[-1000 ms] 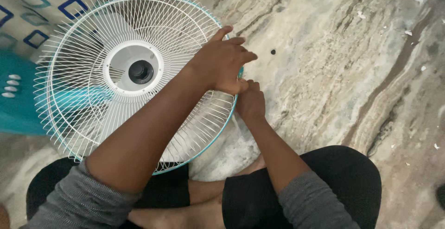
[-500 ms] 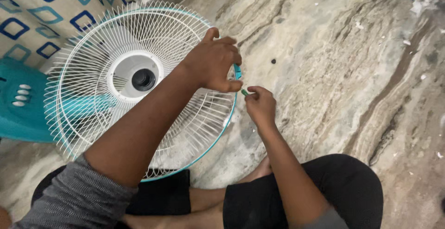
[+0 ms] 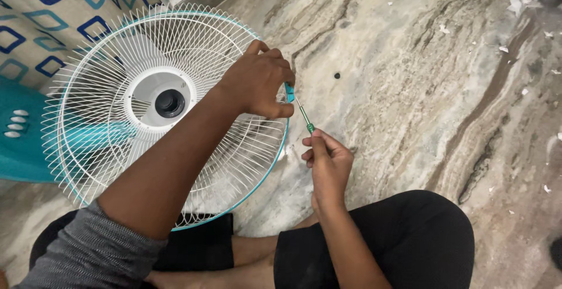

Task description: The person disassembles a table fan by first removing the front grille using a screwdriver, then detaching the fan blades from the motor shaft. The components are placed on the floor.

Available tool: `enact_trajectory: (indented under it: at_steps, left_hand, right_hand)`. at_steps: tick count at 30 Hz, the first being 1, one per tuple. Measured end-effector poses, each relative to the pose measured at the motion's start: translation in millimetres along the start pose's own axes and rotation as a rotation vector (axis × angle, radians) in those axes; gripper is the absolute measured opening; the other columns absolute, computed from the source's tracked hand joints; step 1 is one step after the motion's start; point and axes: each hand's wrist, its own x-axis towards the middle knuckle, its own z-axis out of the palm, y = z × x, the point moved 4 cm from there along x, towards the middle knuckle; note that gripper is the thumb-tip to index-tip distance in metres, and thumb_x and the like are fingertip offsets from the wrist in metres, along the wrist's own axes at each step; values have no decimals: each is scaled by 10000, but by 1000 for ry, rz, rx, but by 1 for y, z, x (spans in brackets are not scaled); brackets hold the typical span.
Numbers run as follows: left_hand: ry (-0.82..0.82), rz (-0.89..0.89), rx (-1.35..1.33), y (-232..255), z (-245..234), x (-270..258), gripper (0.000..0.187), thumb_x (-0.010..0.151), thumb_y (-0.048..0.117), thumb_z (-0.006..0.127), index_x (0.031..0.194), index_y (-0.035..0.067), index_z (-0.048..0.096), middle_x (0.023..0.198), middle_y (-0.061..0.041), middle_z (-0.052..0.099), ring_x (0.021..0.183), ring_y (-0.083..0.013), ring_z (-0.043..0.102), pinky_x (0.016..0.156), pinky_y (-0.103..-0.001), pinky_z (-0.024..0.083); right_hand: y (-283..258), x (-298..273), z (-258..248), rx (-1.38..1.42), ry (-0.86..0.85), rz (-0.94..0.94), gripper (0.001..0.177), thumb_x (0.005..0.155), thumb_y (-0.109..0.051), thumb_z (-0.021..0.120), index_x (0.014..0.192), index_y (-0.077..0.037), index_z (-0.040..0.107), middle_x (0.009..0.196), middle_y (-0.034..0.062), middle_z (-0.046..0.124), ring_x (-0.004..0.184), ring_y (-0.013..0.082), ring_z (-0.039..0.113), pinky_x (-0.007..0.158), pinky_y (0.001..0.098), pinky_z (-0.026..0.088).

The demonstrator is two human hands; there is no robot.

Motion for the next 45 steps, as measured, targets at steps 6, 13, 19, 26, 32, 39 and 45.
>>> enact_trajectory:
  at_steps: [6, 13, 19, 26, 32, 39, 45]
  left_hand:
    - [-6, -12, 8, 0, 3, -2, 476, 631, 491, 702, 869, 86, 781, 923, -68, 752, 1018, -238, 633, 1028, -431, 350]
    - [0, -15, -15, -3, 4, 2, 467, 622, 467, 697, 874, 87, 797, 955, -64, 768, 1025, -237, 640, 1041, -439, 341]
    - [8, -12, -38, -6, 6, 2, 456, 625, 448, 696, 882, 86, 804, 972, -74, 770, 1025, -246, 642, 1044, -443, 334]
    - [30, -4, -43, -7, 8, 0, 453, 635, 450, 700, 878, 81, 801, 1000, -89, 770, 1049, -255, 644, 1044, -439, 342]
    - [22, -35, -77, -7, 8, 0, 483, 624, 446, 699, 910, 71, 803, 1030, -96, 770, 1091, -243, 638, 1067, -429, 338]
    - [38, -6, -39, -5, 7, -1, 533, 621, 464, 713, 949, 54, 807, 1050, -131, 758, 1126, -266, 628, 1065, -430, 340]
    - [34, 8, -16, -11, 12, 0, 535, 629, 482, 685, 955, 76, 807, 1120, -131, 747, 1202, -275, 603, 1081, -439, 330]
  right_hand:
    - [10, -5, 2, 18, -23, 19, 217, 967, -125, 655, 1069, 33, 762, 818, 64, 726, 606, 81, 567, 553, 236, 433]
    - [9, -6, 7, -22, 2, 5, 285, 969, -175, 685, 1147, 33, 761, 847, 64, 746, 656, 69, 590, 600, 224, 472]
    - [7, -5, 9, -63, 27, -48, 322, 954, -178, 697, 1196, 28, 748, 850, 48, 751, 656, 61, 590, 581, 213, 465]
    - [9, -7, 9, -125, -2, -128, 334, 935, -167, 737, 1208, 24, 747, 837, 17, 745, 660, 60, 601, 600, 210, 497]
    - [3, -11, 11, -224, -16, -204, 344, 937, -183, 744, 1214, 22, 747, 843, 18, 720, 687, 55, 608, 617, 216, 493]
    - [0, -9, 11, -292, -2, -253, 345, 949, -197, 735, 1221, 16, 739, 819, 14, 714, 678, 47, 613, 618, 210, 488]
    - [9, -9, 20, -108, -66, -51, 363, 934, -168, 738, 1241, 25, 729, 731, -7, 647, 642, 44, 520, 583, 203, 420]
